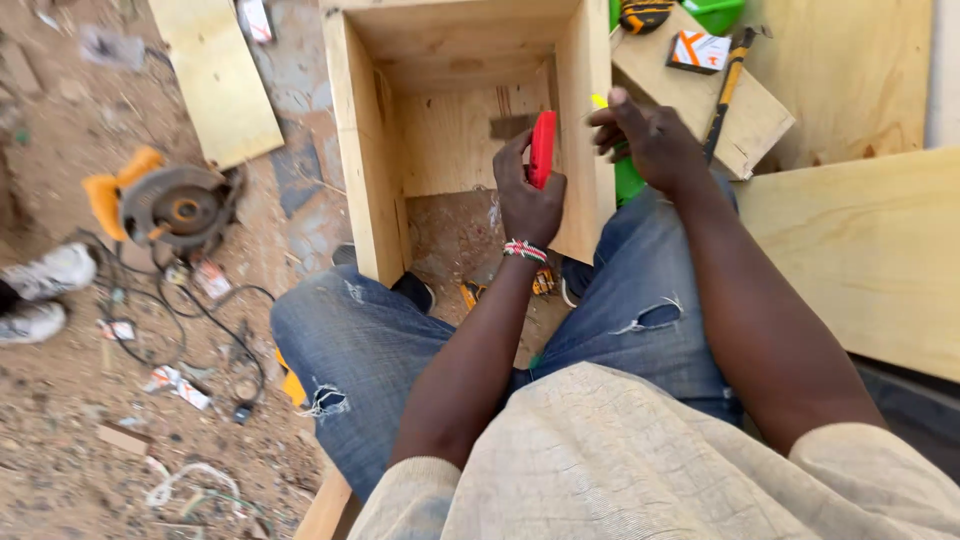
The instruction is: The person measures a wooden box structure using a tape measure and marks points with a pencil. They then use a combination square to draw straight lines on the wood. The person continues to measure and mark different sections of the wooden box.
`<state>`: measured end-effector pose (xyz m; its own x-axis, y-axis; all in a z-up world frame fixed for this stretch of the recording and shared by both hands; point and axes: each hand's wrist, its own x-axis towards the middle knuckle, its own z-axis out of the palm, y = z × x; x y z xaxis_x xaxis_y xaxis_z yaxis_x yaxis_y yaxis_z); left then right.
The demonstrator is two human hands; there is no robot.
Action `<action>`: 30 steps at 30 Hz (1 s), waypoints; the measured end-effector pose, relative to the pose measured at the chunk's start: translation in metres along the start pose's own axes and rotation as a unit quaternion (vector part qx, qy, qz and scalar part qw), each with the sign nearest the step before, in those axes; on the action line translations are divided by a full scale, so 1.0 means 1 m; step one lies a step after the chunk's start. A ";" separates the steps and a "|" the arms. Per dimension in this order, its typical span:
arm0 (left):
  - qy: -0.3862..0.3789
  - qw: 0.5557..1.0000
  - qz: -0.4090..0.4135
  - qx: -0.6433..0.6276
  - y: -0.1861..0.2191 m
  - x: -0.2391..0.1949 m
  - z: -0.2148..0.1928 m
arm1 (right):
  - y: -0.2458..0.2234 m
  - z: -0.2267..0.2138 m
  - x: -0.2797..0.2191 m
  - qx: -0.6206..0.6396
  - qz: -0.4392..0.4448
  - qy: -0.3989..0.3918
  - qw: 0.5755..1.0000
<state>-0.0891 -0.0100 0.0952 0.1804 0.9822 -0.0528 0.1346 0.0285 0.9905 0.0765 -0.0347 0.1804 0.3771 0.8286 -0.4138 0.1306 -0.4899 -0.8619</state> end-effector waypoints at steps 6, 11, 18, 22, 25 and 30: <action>-0.138 0.936 0.297 0.128 0.090 -0.046 -0.016 | -0.013 -0.008 -0.024 0.474 0.036 -0.322 0.819; -0.189 0.875 0.340 0.288 0.110 -0.052 -0.036 | -0.019 -0.020 -0.032 0.476 -0.125 -0.252 0.833; -0.256 0.932 0.217 0.135 0.114 -0.054 -0.118 | -0.005 -0.091 -0.001 0.174 -0.003 0.245 0.954; -0.213 0.954 0.125 0.167 0.109 -0.051 -0.159 | 0.167 -0.169 0.094 -0.294 -0.183 0.306 0.887; -0.187 0.963 0.086 0.173 0.089 -0.041 -0.168 | 0.104 -0.143 0.054 -0.048 0.162 0.272 0.947; -0.208 0.957 0.041 0.199 0.064 -0.033 -0.163 | 0.224 -0.143 0.113 -0.084 0.178 0.343 0.918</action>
<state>-0.2455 -0.0100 0.1813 0.5674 0.8166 -0.1058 0.4494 -0.1994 0.8708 0.2800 -0.0895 -0.0176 0.9050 0.2702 -0.3285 0.0054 -0.7795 -0.6264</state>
